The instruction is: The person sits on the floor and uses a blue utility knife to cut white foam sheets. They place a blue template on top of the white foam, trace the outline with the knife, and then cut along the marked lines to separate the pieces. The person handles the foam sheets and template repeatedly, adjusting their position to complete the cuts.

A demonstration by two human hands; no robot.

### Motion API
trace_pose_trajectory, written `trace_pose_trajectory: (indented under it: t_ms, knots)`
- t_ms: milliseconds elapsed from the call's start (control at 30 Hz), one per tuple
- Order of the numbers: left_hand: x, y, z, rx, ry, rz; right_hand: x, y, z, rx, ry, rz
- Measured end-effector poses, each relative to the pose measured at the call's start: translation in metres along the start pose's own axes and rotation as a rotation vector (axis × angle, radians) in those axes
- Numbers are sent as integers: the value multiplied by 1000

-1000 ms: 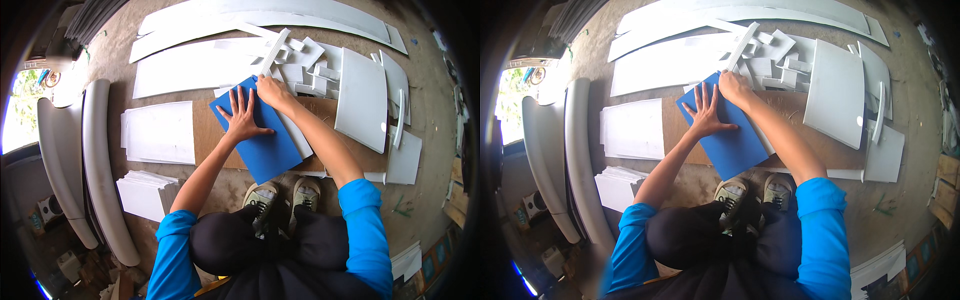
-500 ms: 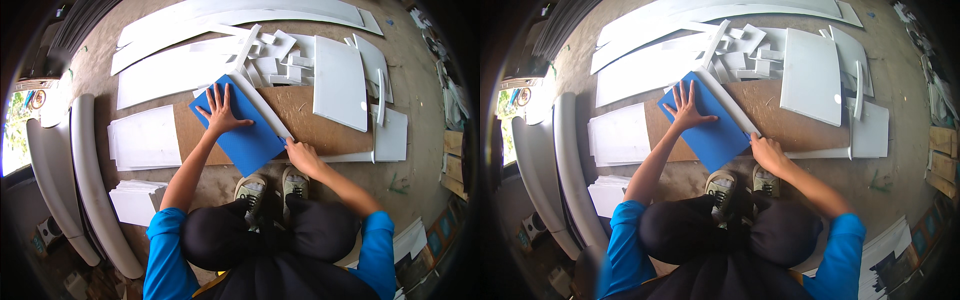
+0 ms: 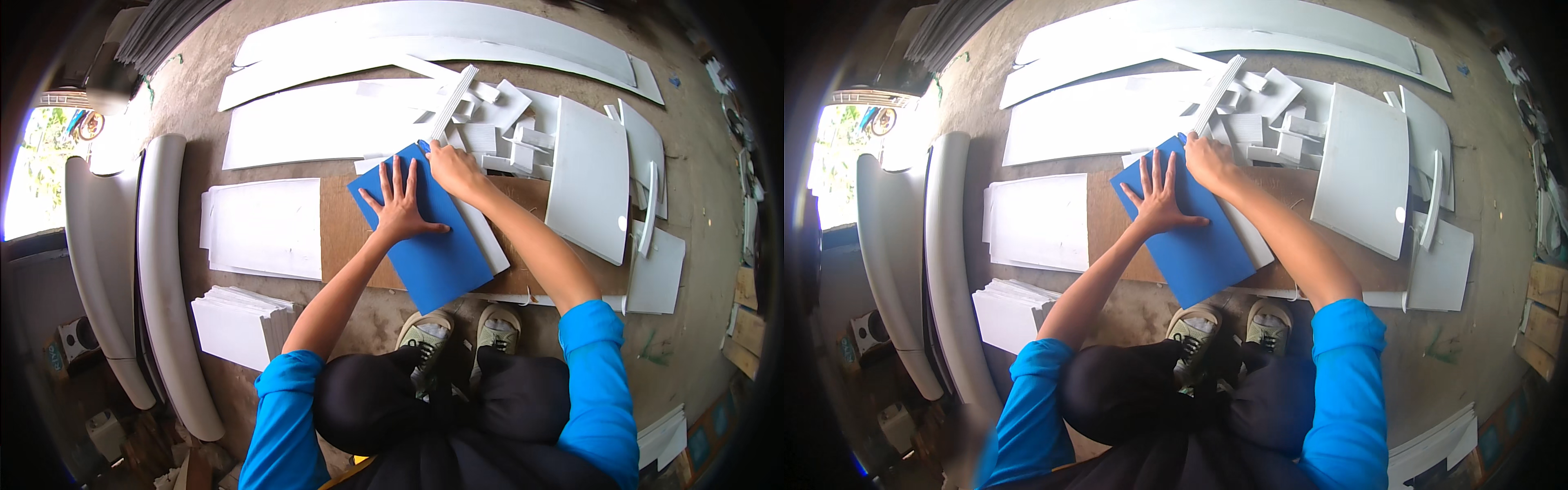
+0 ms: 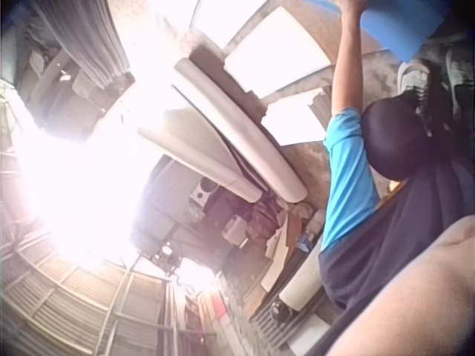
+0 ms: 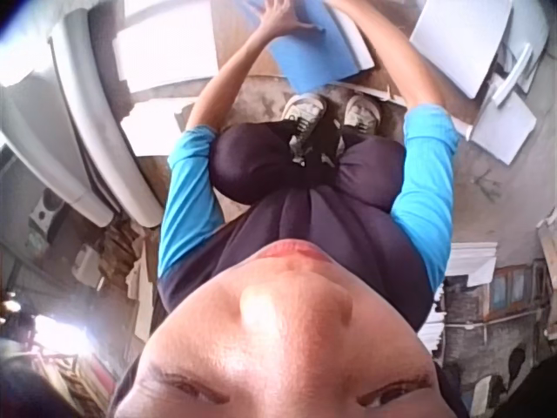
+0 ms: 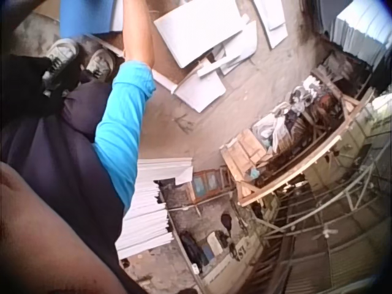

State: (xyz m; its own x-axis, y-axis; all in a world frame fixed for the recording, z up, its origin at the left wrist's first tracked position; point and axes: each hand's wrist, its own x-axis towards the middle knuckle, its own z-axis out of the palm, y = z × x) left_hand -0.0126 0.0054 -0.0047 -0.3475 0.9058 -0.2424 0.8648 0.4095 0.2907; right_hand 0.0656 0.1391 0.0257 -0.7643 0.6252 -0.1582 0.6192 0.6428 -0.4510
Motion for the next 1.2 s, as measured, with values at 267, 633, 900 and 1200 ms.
trace_pose_trajectory:
  t_ms: [267,633,900,1200]
  knots:
    - [2,6,-5,-40,-20,-8,7,3,14,11,-12,49]
    - [1,0,-1,-45,-20,-15,-223,35,0,21,-288,186]
    - [1,1,-2,-37,3,-18,-124,19,-47,5,-119,87]
    - [-2,1,-3,-59,19,-22,7,-6,13,-80,37,-13]
